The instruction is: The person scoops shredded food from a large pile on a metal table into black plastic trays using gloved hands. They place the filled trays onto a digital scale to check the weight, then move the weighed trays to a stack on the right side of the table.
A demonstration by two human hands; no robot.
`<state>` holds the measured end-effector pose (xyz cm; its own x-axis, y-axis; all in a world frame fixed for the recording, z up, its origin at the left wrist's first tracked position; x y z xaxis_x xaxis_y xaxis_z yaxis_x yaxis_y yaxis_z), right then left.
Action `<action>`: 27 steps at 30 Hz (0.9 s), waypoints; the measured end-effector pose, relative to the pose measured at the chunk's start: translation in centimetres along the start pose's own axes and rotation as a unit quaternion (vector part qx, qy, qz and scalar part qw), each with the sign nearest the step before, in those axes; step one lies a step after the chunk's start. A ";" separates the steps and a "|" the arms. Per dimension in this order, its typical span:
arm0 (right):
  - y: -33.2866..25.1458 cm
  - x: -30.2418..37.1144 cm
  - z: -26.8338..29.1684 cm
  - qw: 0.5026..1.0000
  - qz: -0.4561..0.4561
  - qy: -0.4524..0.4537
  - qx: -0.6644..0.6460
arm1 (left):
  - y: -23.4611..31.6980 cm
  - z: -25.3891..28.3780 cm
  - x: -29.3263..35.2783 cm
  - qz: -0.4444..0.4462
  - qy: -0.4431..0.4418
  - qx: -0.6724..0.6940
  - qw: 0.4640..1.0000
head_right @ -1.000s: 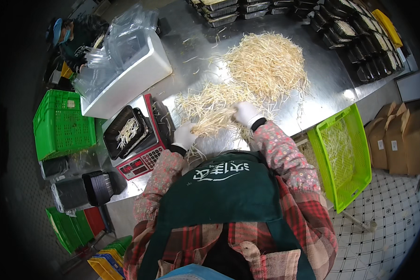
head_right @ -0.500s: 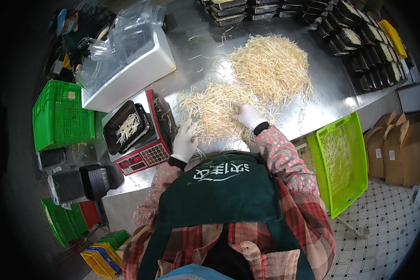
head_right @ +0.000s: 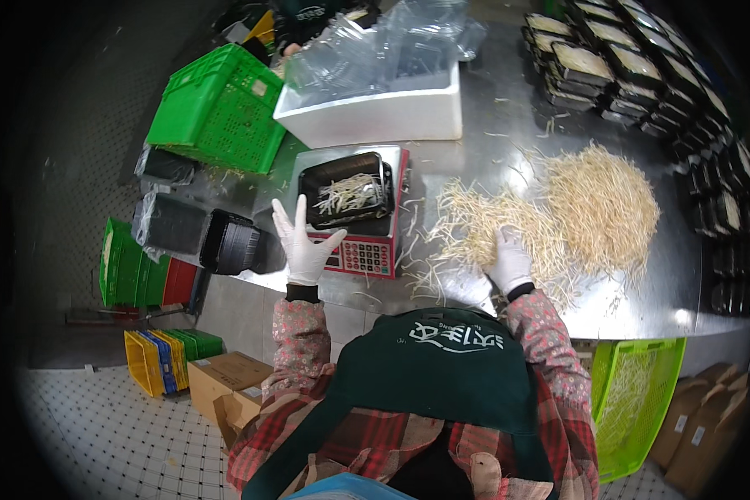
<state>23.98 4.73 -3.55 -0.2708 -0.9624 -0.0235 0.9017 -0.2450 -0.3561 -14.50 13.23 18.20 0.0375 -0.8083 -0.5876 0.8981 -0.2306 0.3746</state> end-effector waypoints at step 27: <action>1.7 -1.5 -0.3 1.000 0.003 0.016 -0.014 | -35.2 3.9 17.2 0.450 0.239 -0.065 0.858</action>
<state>25.80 5.81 -4.41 -0.2767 -0.9593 -0.0556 0.8937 -0.2356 -0.3819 -47.18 5.34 -2.26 0.8890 -0.3056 -0.3411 0.4513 0.4585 0.7656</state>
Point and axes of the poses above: each hand's wrist, its own x-axis away from the middle knuckle, its own z-axis out of the back of the hand, y = z × x, the point moved 10 cm from there along -x, towards the middle knuckle, and after that the axes turned 14 degrees about y, right-handed, at the moved point
